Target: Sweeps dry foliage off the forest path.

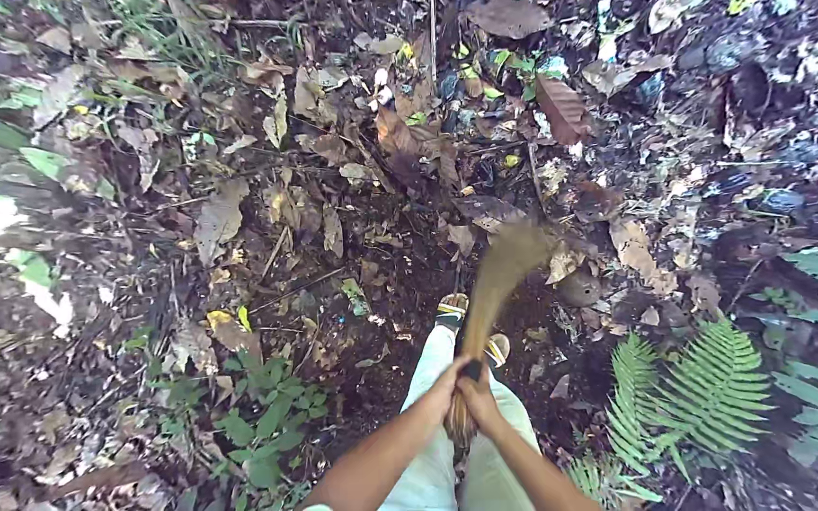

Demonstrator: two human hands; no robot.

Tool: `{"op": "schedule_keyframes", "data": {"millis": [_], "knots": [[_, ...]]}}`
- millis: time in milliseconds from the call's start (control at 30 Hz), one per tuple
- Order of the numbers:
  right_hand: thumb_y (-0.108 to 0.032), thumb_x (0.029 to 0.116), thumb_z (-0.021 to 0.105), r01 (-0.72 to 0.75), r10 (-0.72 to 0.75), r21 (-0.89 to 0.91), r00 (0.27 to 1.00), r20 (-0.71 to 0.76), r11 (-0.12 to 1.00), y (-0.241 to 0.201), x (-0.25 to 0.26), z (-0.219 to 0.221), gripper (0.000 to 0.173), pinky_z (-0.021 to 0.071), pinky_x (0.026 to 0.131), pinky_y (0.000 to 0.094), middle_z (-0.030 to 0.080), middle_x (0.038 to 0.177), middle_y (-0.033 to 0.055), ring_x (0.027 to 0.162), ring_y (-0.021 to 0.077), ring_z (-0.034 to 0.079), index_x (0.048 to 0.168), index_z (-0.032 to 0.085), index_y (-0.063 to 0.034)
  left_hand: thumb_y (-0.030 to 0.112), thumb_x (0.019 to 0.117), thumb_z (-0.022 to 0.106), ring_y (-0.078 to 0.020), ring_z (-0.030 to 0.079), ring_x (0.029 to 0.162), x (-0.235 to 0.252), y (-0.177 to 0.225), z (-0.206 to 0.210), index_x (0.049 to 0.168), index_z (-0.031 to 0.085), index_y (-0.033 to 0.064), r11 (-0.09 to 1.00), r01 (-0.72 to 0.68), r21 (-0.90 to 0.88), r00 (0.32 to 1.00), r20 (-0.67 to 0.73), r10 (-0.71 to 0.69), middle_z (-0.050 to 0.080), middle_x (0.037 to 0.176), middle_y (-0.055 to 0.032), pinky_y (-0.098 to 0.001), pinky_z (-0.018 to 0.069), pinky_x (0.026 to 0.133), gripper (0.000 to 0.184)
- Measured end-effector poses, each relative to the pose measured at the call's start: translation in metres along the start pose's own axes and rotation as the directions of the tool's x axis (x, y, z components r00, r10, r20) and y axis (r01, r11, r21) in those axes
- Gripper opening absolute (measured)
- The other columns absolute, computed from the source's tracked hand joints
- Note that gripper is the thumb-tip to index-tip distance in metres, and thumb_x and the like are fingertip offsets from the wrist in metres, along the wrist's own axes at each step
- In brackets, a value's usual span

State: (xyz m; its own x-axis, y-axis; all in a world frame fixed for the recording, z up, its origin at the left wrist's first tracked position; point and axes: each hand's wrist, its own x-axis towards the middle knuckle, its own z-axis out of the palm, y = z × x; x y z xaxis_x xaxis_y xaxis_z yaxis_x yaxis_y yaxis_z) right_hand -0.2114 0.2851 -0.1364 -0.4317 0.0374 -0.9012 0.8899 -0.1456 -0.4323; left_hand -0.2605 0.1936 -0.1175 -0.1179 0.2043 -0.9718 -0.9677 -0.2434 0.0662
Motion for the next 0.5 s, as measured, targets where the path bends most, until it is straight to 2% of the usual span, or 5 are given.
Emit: {"op": "schedule_keyframes", "data": {"millis": [100,267,367,433,500], "knots": [[-0.007,0.0829,0.072,0.066,0.053,-0.294,0.923,0.381,0.953,-0.071,0.077,0.029,0.106,0.0484,0.107,0.0443,0.048,0.147,0.0254,0.129,0.0282,0.056,0.162,0.002,-0.0040,0.029,0.1113,0.030,-0.0143,0.065,0.100,0.041,0.045,-0.019,0.138,0.050,0.0010,0.893,-0.360,-0.270,0.920,-0.264,0.290,0.065,0.117,-0.0123,-0.0326,0.0550,0.087,0.043],[-0.008,0.0855,0.073,0.321,0.116,-0.533,0.766,0.632,0.783,-0.135,0.115,0.056,0.105,0.0425,0.110,0.0549,0.046,0.152,0.0223,0.134,0.0338,0.052,0.166,0.008,-0.0240,0.040,0.1119,0.019,-0.0178,0.063,0.097,0.048,0.079,-0.015,0.137,0.047,0.0029,0.679,-0.612,-0.405,0.774,-0.482,0.410,0.061,0.112,-0.0139,-0.0358,0.0539,0.085,0.053],[-0.011,0.0824,0.077,0.367,0.043,-0.526,0.789,0.613,0.767,-0.117,0.073,0.020,0.103,0.0474,0.103,0.0619,0.055,0.145,0.0203,0.126,0.0365,0.059,0.165,0.018,-0.0317,0.050,0.1095,0.012,-0.0197,0.063,0.104,0.025,0.041,-0.001,0.142,0.043,0.0019,0.736,-0.561,-0.379,0.818,-0.393,0.420,0.061,0.120,-0.0160,-0.0390,0.0547,0.091,0.065],[-0.012,0.0810,0.078,0.259,-0.033,-0.419,0.880,0.474,0.870,-0.077,0.023,-0.004,0.102,0.0487,0.107,0.0548,0.053,0.148,0.0179,0.129,0.0307,0.059,0.165,0.020,-0.0229,0.047,0.1106,0.014,-0.0188,0.063,0.111,0.000,0.008,0.002,0.147,0.042,0.0027,0.875,-0.407,-0.263,0.902,-0.266,0.339,0.062,0.128,-0.0161,-0.0386,0.0540,0.095,0.064],[-0.009,0.0772,0.076,0.131,-0.093,-0.195,0.977,0.190,0.972,-0.025,-0.037,-0.012,0.105,0.0475,0.110,0.0470,0.046,0.152,0.0239,0.133,0.0297,0.054,0.163,0.016,-0.0058,0.042,0.1117,0.020,-0.0192,0.061,0.116,-0.022,-0.025,0.002,0.147,0.044,0.0027,0.975,-0.192,-0.108,0.977,-0.109,0.181,0.061,0.133,-0.0164,-0.0398,0.0508,0.100,0.058]]}}
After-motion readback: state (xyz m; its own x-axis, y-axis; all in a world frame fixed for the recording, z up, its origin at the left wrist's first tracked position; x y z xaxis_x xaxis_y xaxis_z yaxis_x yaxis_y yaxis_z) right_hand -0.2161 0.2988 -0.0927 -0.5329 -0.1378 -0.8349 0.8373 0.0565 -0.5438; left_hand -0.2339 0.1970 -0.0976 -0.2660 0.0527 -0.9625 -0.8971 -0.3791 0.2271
